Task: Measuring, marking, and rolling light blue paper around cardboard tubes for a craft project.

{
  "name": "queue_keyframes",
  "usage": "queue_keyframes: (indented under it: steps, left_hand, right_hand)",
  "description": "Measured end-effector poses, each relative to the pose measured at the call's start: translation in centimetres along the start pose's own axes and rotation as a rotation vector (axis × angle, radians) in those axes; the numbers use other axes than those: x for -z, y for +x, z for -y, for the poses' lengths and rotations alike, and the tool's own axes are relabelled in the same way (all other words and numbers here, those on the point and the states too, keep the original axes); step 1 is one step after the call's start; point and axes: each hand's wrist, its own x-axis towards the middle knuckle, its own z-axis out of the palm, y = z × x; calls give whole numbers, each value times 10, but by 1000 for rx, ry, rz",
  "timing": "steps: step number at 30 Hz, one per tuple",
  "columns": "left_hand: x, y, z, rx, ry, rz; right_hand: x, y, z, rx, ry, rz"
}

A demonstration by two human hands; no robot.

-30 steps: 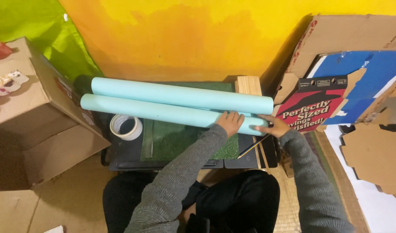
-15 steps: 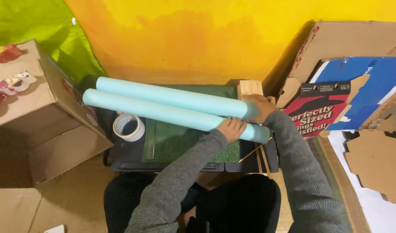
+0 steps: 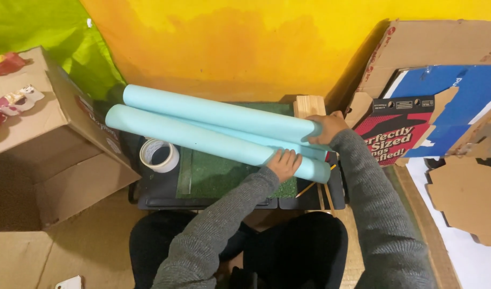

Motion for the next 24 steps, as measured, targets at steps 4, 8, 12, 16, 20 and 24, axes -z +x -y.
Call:
queue_keyframes:
  steps: [4,8,12,16,20,24]
  left_hand:
    - [-9,-5,-4,39,-20,80]
    - [-5,1,1,65,-36,200]
    - [16,16,6,28,-202,928]
    - [17,33,10,23,-263,1151]
    - [5,51,18,65,-372,1342]
    - [-21,35,22,91,-477,1385]
  right_hand:
    - [-3,4,6,-64,32,7]
    - [5,6,15,-92,72,12]
    - [7,3,21,-108,97,33]
    - [3,7,18,-116,105,35]
    - [10,3,20,-111,113,61]
    - [13,1,22,-109,101,79]
